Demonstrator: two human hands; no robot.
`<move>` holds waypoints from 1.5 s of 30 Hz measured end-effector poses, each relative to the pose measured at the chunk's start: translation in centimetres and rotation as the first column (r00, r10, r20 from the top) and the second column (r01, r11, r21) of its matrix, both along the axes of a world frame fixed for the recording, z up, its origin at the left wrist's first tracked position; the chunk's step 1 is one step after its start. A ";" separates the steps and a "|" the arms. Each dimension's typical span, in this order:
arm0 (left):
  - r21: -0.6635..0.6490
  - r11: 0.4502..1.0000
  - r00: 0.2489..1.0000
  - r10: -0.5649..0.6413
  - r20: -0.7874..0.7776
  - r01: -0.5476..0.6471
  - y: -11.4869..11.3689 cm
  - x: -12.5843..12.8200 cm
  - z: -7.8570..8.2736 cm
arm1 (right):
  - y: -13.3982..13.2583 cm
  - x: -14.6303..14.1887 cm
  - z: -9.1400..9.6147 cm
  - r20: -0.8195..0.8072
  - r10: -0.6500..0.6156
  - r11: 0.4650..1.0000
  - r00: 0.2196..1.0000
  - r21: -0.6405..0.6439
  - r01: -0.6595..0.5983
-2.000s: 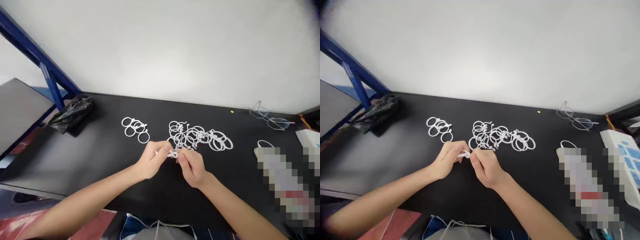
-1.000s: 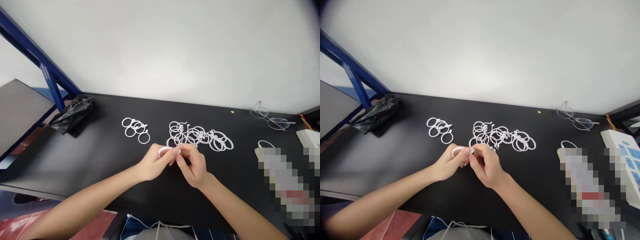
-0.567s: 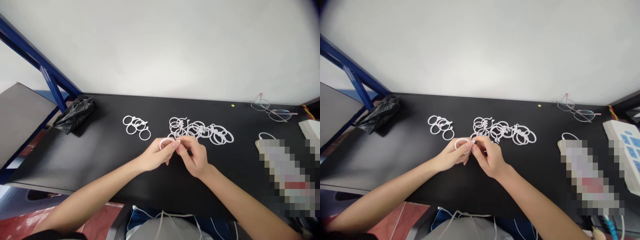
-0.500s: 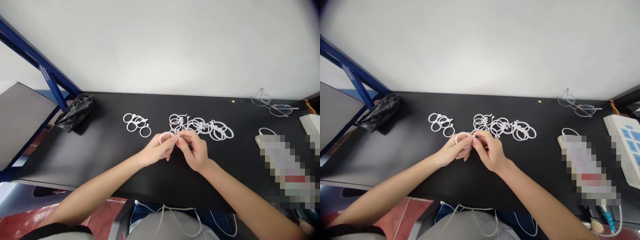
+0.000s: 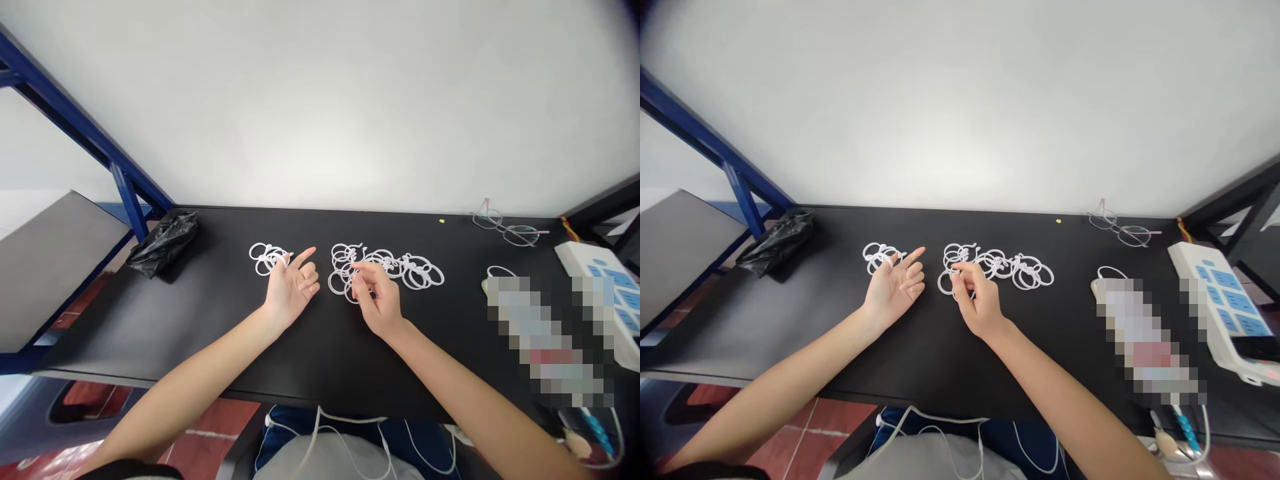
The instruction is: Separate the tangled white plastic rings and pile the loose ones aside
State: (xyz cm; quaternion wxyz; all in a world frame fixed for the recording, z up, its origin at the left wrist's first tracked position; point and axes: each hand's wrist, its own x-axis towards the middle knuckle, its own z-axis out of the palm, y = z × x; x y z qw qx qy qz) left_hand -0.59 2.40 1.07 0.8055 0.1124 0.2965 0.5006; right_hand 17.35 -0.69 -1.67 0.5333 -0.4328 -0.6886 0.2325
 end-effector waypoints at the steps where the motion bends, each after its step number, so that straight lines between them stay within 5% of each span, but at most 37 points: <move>1: -0.012 1.000 1.000 0.007 0.007 -0.007 0.0 0.0 0.0 | 0.0 0.1 0.0 -0.004 -0.002 1.000 1.000 -0.008 0.002; 12: -0.116 0.989 0.996 0.090 0.009 -0.088 0.2 0.1 0.0 | 0.1 0.1 -0.2 0.034 -0.010 1.000 0.999 -0.029 0.011; 32: -0.181 0.983 0.999 -0.010 0.043 0.018 -0.8 0.5 0.5 | 0.4 1.2 0.3 0.020 -0.125 0.992 0.992 0.004 0.124; 38: -0.150 0.985 0.996 -0.082 0.039 0.087 -0.4 0.5 0.4 | 1.3 1.4 0.3 0.201 -0.206 0.965 0.958 0.207 0.164; 45: -0.094 0.976 0.980 -0.198 -0.017 0.195 -0.7 0.7 0.2 | 1.9 1.9 -0.8 0.428 -0.223 0.974 0.876 0.125 0.187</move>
